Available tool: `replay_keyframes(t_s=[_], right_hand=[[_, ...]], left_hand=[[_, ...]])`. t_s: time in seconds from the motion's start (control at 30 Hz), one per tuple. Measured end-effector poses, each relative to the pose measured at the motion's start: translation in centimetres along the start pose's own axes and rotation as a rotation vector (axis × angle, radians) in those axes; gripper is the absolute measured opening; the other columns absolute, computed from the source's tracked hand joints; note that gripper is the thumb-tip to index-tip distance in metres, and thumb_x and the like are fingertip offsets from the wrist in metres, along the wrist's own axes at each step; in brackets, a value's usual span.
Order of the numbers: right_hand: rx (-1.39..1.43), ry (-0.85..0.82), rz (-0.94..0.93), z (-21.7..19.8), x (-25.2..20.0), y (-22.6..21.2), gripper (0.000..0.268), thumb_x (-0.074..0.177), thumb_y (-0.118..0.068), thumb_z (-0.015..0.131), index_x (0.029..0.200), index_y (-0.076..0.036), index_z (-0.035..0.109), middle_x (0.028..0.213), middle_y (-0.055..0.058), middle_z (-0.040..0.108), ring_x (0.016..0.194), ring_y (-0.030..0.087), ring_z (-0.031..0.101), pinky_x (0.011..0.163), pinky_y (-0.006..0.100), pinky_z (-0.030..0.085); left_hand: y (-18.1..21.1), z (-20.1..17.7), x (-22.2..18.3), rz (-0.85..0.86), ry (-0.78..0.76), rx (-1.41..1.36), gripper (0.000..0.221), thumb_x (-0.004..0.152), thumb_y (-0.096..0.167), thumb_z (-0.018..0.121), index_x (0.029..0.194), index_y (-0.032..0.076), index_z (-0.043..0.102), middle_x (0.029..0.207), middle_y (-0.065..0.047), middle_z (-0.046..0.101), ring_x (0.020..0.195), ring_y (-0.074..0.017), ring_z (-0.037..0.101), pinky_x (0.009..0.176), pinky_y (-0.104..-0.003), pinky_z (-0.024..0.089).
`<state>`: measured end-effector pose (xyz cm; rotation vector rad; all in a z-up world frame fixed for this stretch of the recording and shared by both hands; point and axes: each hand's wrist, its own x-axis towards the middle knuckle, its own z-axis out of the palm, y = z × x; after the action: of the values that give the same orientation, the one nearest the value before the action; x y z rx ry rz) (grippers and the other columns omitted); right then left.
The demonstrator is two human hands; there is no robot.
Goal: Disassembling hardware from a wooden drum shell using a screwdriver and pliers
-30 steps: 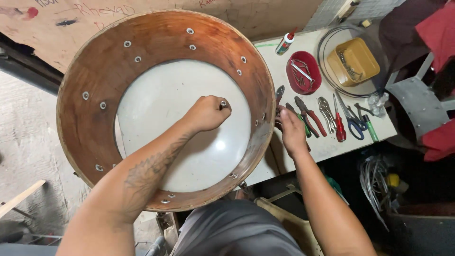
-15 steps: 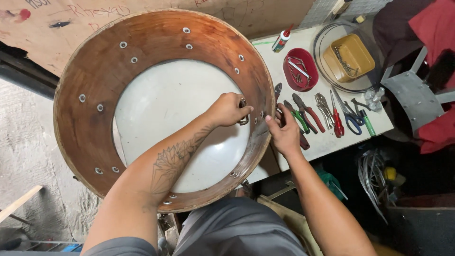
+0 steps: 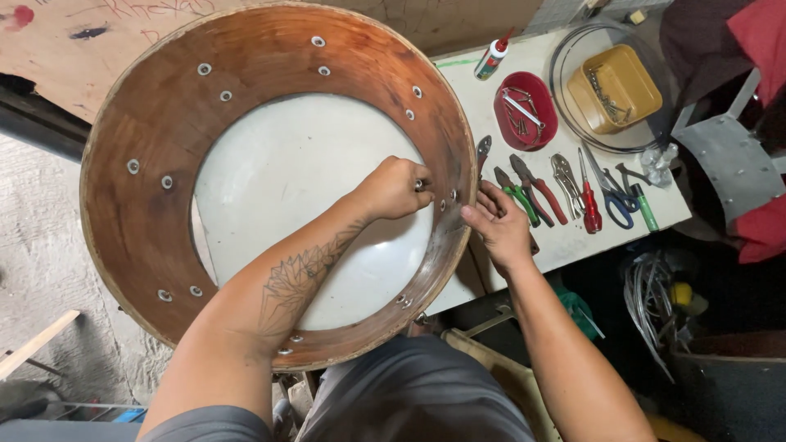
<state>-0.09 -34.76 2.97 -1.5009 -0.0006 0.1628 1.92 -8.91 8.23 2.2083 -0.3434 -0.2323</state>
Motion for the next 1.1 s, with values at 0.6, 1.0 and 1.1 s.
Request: replay_keyframes(t_s=[0.6, 1.0, 1.1], right_hand=[[-0.018, 0.026, -0.005, -0.6, -0.1, 0.3, 0.074, 0.084, -0.013, 0.087, 0.147, -0.01, 0.049, 0.126, 0.02, 0.061, 0.112, 0.024, 0.066, 0.096, 0.035, 0.06], [-0.016, 0.013, -0.017, -0.9, -0.6, 0.9, 0.074, 0.088, -0.02, 0.085, 0.148, -0.002, 0.045, 0.132, 0.025, 0.063, 0.113, 0.024, 0.066, 0.096, 0.034, 0.059], [-0.023, -0.003, 0.002, -1.0, -0.5, 0.6, 0.076, 0.088, -0.019, 0.084, 0.148, 0.001, 0.044, 0.133, 0.029, 0.063, 0.115, 0.028, 0.066, 0.096, 0.037, 0.059]], left_hand=[[-1.4, 0.8, 0.3, 0.235, 0.044, 0.058, 0.012, 0.076, 0.019, 0.075, 0.085, 0.013, 0.076, 0.078, -0.011, 0.073, 0.086, -0.0366, 0.074, 0.079, -0.046, 0.06], [-0.5, 0.7, 0.1, -0.118, 0.231, -0.12, 0.034, 0.072, 0.035, 0.085, 0.093, 0.011, 0.075, 0.075, -0.004, 0.077, 0.087, -0.032, 0.077, 0.08, -0.044, 0.061], [-1.3, 1.5, 0.5, -0.205, 0.317, -0.164, 0.027, 0.077, 0.034, 0.082, 0.096, 0.016, 0.075, 0.074, 0.0, 0.077, 0.085, -0.0268, 0.077, 0.081, -0.041, 0.062]])
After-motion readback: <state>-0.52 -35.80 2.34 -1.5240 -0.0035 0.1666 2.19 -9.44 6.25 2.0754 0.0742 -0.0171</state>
